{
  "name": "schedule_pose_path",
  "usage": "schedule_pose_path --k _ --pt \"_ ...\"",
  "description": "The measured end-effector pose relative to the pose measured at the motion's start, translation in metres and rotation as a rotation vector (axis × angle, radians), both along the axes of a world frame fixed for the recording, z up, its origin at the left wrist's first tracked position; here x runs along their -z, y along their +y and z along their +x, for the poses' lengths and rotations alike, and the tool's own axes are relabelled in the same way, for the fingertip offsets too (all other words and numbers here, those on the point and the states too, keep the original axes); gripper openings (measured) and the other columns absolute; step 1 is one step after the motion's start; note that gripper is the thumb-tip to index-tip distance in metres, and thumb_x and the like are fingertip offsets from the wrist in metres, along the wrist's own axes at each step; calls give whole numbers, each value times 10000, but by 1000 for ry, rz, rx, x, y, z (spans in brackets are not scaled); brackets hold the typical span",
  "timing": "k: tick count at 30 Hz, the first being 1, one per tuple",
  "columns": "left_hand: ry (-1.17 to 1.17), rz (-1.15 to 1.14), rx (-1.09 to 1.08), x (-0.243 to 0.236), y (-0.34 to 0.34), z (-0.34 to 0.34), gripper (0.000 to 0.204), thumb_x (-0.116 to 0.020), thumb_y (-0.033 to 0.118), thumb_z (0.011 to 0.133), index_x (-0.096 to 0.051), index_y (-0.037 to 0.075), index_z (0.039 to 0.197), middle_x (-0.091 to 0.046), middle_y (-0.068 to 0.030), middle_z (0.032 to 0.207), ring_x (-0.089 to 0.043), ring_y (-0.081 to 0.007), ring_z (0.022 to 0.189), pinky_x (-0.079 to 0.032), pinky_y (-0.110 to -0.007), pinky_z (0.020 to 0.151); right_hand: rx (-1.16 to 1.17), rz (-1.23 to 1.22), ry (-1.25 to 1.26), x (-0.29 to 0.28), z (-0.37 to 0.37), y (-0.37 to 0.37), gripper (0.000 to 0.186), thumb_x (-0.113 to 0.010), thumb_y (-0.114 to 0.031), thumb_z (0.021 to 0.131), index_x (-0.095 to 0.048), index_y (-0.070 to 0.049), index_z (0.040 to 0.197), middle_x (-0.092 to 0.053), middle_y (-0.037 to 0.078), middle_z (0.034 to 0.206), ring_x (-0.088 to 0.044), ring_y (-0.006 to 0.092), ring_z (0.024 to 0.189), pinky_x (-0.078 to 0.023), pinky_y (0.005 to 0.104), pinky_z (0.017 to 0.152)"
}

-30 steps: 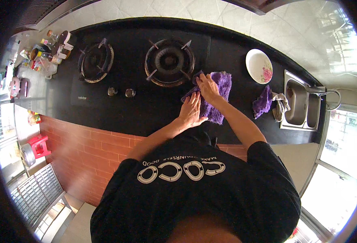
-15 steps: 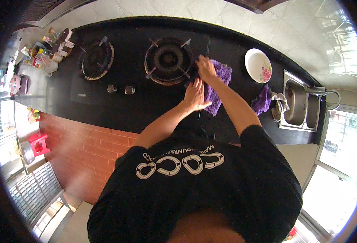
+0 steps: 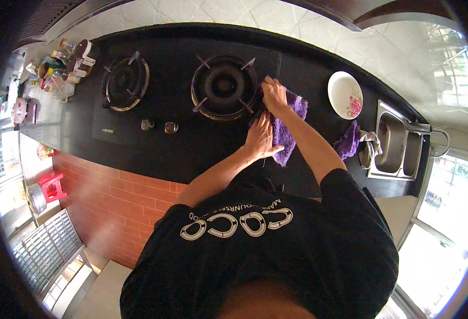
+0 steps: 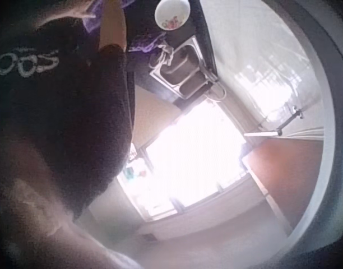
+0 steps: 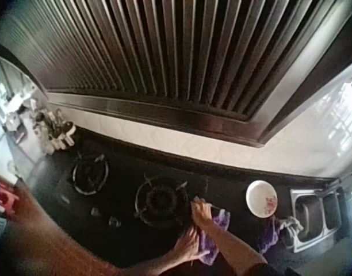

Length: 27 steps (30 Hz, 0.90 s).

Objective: The person wipes the black stovetop surface with a purple cloth, moving around the burners and grates. The person repeatedly wipes different areas of the stovetop, including around the burner grates and the flat surface between them.

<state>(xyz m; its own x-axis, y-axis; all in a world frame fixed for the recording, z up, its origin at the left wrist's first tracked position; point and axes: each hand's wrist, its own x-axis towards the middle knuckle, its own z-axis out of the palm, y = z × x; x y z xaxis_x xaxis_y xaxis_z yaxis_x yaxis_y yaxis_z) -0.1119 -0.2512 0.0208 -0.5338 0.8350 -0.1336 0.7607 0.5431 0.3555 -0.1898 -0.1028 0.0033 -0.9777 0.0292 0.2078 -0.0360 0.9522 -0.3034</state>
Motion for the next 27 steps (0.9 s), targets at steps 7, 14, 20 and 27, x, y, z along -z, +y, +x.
schedule_pose_path --k 7,14,20,27 --pt "92 -62 -22 1 14 -13 1078 -535 707 777 -345 -188 1348 -210 -310 1503 -176 -401 1417 -171 -436 1168 13 57 48 10 -23 11 63 -570 -36 771 -631 -28 778 -581 151 949 -594 354 901 -520 444 755" --pt "-2 23 111 -5 -45 43 1078 -501 723 800 -312 -173 1368 -296 -316 1456 -252 -402 1388 -210 -438 1161 -106 -131 -168 -3 78 -22 76 -594 16 701 -605 -18 769 -595 158 895 -614 388 846 -520 462 717" --pt "-60 40 91 -6 -37 33 1088 -544 703 782 -304 -186 1361 -249 -326 1474 -220 -410 1399 -169 -440 1175 65 46 -158 -5 36 -22 192 -670 -25 662 -611 -28 844 -572 140 982 -586 355 937 -530 438 785" --pt "-11 43 16 0 6 -6 1084 -544 707 774 -375 -228 1297 -249 -362 1457 -215 -447 1388 -179 -446 1171 74 77 -81 1 -20 -1 196 -671 -9 660 -621 -42 846 -577 126 998 -595 340 940 -529 434 797"
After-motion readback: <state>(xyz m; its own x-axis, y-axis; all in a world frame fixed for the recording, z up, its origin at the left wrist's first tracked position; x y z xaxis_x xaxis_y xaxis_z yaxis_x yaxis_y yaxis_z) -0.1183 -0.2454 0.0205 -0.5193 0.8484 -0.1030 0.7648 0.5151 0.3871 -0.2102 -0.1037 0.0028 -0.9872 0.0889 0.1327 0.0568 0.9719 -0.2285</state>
